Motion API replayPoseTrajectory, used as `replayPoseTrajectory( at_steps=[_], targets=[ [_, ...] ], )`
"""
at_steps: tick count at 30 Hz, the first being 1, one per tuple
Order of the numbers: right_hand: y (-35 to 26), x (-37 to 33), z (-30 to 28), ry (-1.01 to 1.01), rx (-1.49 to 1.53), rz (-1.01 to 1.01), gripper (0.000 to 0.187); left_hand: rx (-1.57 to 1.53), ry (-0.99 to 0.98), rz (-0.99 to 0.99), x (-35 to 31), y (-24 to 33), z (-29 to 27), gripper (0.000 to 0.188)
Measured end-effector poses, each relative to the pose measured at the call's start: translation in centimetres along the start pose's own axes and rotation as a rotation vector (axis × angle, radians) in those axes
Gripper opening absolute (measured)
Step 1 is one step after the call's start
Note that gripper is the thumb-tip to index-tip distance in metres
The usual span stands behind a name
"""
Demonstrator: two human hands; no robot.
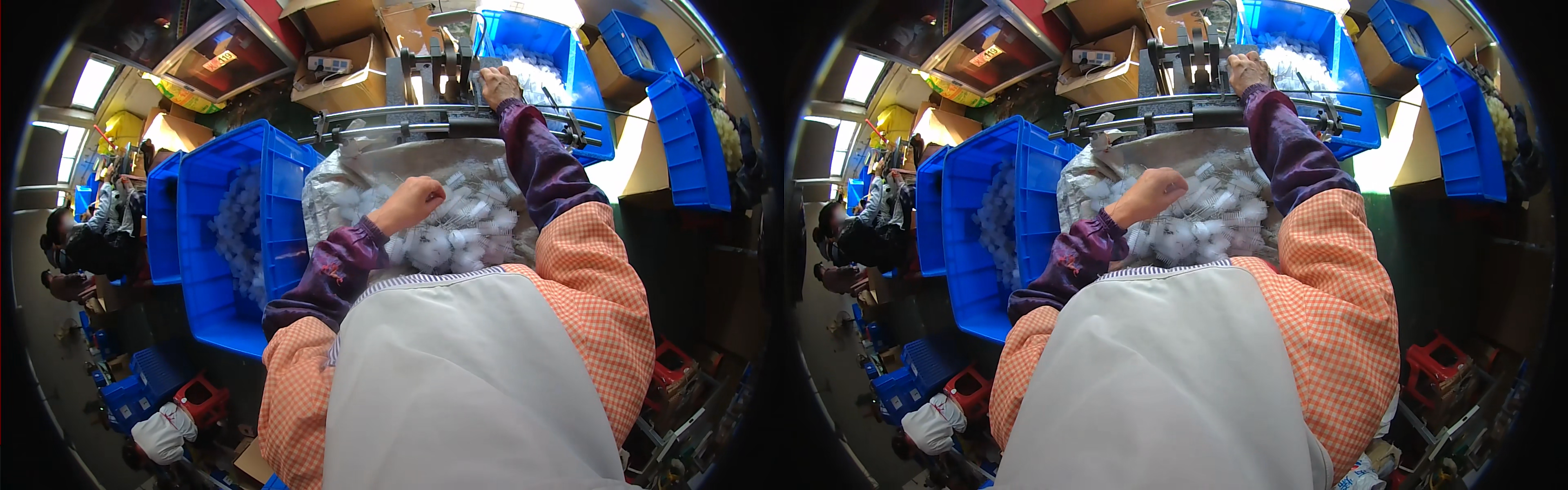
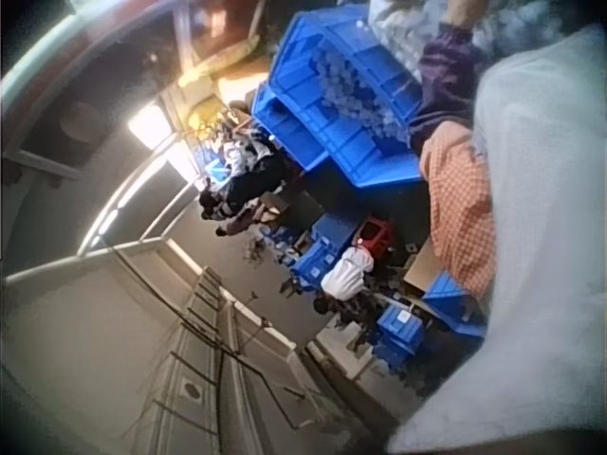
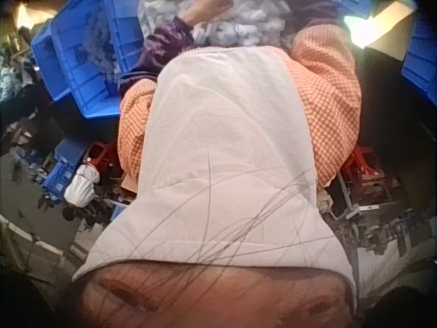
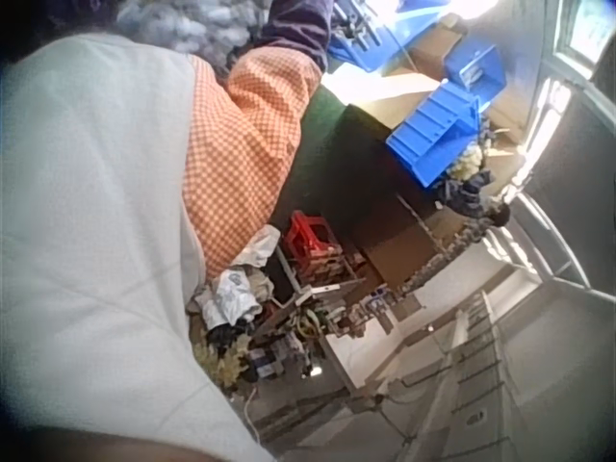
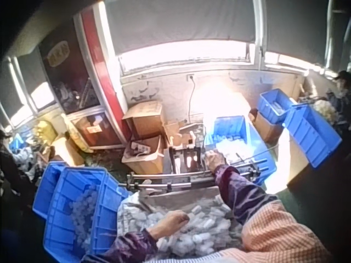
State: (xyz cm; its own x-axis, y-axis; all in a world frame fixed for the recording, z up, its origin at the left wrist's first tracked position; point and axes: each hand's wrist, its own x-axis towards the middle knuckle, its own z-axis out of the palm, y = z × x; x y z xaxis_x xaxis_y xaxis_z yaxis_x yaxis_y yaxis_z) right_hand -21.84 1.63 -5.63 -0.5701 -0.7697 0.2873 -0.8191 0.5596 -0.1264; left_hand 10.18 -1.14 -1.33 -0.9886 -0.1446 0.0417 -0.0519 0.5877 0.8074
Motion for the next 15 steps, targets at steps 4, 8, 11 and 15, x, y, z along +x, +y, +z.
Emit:
replayPoseTrajectory(
  at_steps=[4,8,11,15],
  targets=[
    [0.0,0.1,-0.2,-0.024,0.017,0.026,0.021,-0.08,0.079,-0.081,0.1,0.8,-0.8,0.011],
    [0.1,0.2,-0.2,-0.076,0.096,0.032,0.023,-0.108,0.188,-0.122,0.0,1.0,-0.9,0.011],
    [-0.1,0.4,-0.6,-0.147,0.073,0.13,0.024,-0.148,0.165,-0.188,0.0,1.0,-1.2,0.011],
    [0.5,0.4,-0.8,-0.112,-0.132,0.257,0.029,-0.234,0.03,-0.248,-0.1,0.7,-2.2,0.012]
  ],
)
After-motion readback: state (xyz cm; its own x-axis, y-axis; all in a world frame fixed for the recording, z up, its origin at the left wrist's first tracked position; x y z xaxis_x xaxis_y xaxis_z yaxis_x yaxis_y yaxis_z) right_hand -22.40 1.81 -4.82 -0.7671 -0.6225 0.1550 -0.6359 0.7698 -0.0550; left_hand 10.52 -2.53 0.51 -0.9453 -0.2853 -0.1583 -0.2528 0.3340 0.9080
